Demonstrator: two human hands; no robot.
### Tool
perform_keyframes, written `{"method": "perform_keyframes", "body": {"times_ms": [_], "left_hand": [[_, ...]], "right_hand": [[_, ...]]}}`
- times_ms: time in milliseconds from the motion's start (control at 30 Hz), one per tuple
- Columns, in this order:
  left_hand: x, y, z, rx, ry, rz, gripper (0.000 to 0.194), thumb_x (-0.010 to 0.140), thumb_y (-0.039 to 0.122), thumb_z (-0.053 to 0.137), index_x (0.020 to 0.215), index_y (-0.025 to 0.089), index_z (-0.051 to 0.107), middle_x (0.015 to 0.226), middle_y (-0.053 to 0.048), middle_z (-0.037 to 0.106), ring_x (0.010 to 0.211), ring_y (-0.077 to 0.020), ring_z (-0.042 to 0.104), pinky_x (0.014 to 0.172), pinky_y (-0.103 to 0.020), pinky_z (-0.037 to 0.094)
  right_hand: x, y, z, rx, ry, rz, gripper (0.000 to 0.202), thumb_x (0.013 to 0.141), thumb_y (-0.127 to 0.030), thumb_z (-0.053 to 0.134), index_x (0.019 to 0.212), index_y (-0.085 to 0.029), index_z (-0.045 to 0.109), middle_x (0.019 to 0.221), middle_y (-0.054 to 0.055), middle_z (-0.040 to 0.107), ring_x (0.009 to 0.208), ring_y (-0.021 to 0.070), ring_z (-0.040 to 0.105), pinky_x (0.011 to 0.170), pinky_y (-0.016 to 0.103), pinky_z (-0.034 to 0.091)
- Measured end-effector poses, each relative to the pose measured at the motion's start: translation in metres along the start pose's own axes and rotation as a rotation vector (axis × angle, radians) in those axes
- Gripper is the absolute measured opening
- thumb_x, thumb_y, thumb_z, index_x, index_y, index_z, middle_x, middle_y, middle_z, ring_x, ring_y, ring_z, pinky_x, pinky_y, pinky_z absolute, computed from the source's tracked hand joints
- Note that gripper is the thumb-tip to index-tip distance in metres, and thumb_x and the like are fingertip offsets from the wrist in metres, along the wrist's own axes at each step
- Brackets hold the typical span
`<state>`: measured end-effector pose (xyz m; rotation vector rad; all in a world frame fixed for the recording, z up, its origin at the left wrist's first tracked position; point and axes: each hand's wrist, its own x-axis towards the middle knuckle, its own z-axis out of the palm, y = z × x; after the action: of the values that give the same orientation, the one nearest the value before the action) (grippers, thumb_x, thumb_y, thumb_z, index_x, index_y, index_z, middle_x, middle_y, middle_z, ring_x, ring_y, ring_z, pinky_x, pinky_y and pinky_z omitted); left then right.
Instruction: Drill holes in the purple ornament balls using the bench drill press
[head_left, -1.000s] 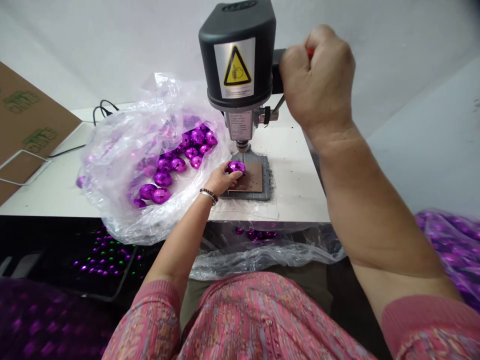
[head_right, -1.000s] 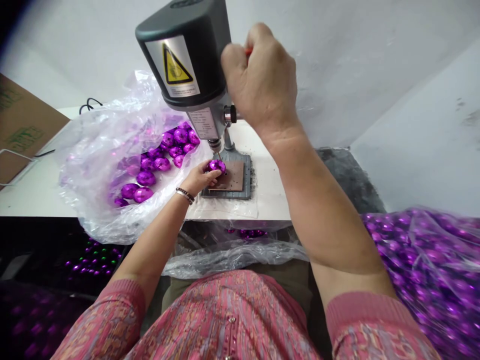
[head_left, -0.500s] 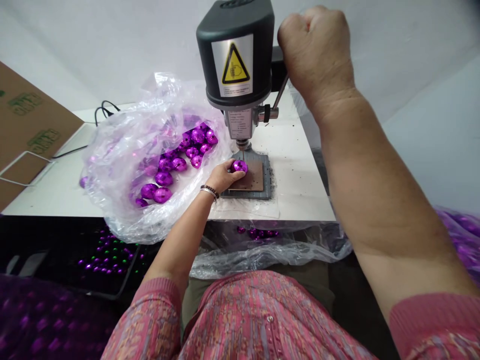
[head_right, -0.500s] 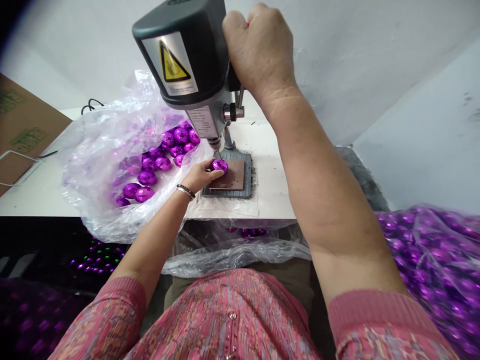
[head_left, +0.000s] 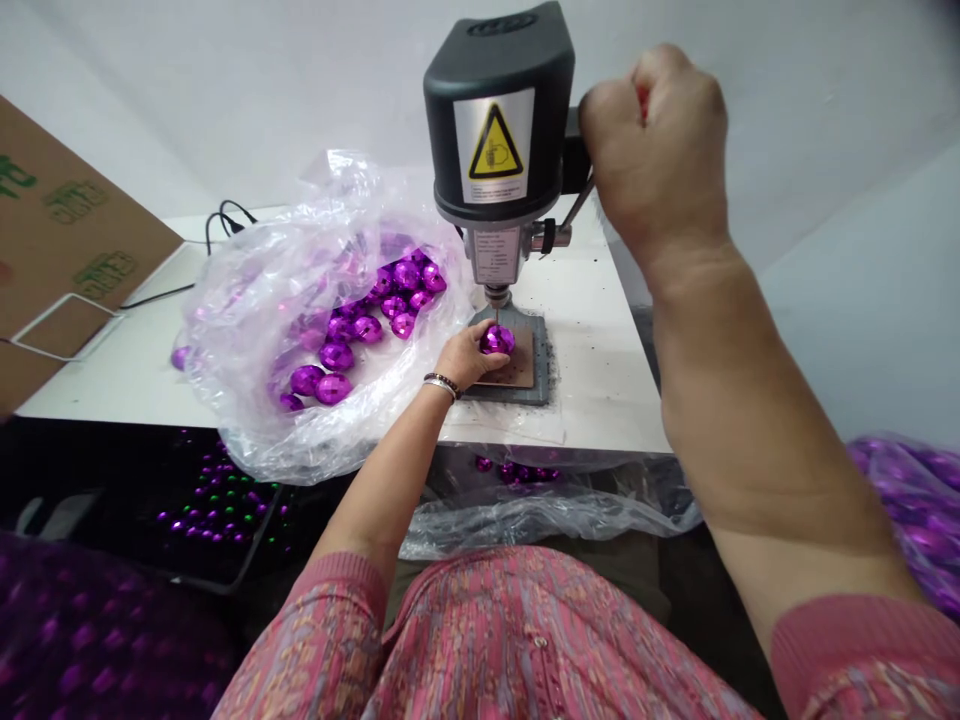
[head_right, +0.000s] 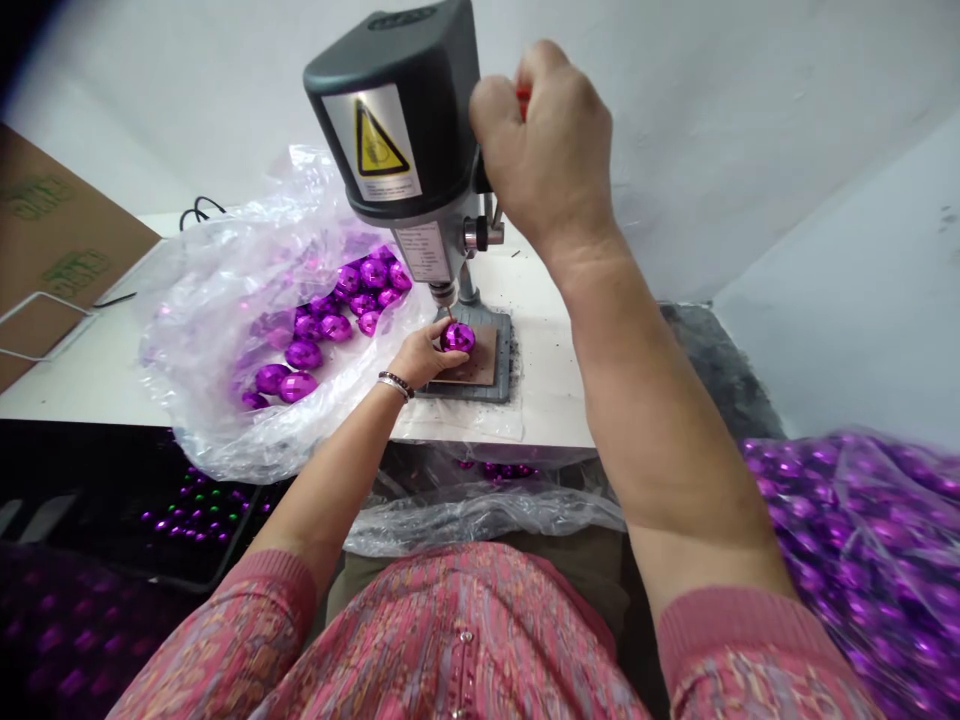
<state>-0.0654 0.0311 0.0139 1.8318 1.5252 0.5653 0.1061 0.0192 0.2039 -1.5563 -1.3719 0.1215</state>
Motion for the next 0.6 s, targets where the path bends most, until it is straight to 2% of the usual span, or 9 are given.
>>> {"method": "perform_keyframes", "body": {"times_ms": [100,233,400,600], "left_hand": [[-0.001,-0.002,0.001,-0.011,0.003,-0.012,0.077,0.069,0.028,0.082,0.142,0.016,0.059,0.118,-0.006,0.074,0.109,-0.0243,0.067,0.099,-0.032,0.049],[-0.002,-0.004,0.002,-0.02,0.004,-0.023,0.08,0.069,0.031,0.082,0.143,0.016,0.057,0.119,-0.006,0.073,0.112,-0.0242,0.066,0.1,-0.032,0.049],[-0.002,-0.006,0.004,0.013,0.016,-0.013,0.08,0.069,0.034,0.082,0.143,0.017,0.057,0.11,-0.005,0.074,0.102,-0.0233,0.067,0.094,-0.032,0.051],[-0.003,-0.007,0.006,0.037,0.035,0.007,0.076,0.07,0.035,0.081,0.141,0.019,0.059,0.105,-0.003,0.075,0.095,-0.0215,0.067,0.091,-0.031,0.051]], "right_hand": [[-0.025,0.015,0.0,0.069,0.055,-0.152,0.032,0.09,-0.021,0.052,0.069,-0.019,0.028,0.063,-0.005,0.028,0.062,0.0041,0.023,0.07,0.024,0.028],[-0.057,0.04,0.006,0.113,0.101,-0.331,0.022,0.088,-0.031,0.051,0.077,-0.018,0.037,0.068,-0.004,0.038,0.061,0.004,0.032,0.069,0.023,0.035],[-0.082,0.06,0.016,0.022,0.17,-0.38,0.018,0.088,-0.035,0.049,0.08,-0.02,0.044,0.071,-0.001,0.048,0.062,0.0076,0.04,0.066,0.026,0.04],[-0.094,0.072,0.026,-0.036,0.255,-0.423,0.02,0.092,-0.038,0.045,0.083,-0.02,0.049,0.07,-0.001,0.05,0.061,0.0076,0.042,0.064,0.025,0.042]]}}
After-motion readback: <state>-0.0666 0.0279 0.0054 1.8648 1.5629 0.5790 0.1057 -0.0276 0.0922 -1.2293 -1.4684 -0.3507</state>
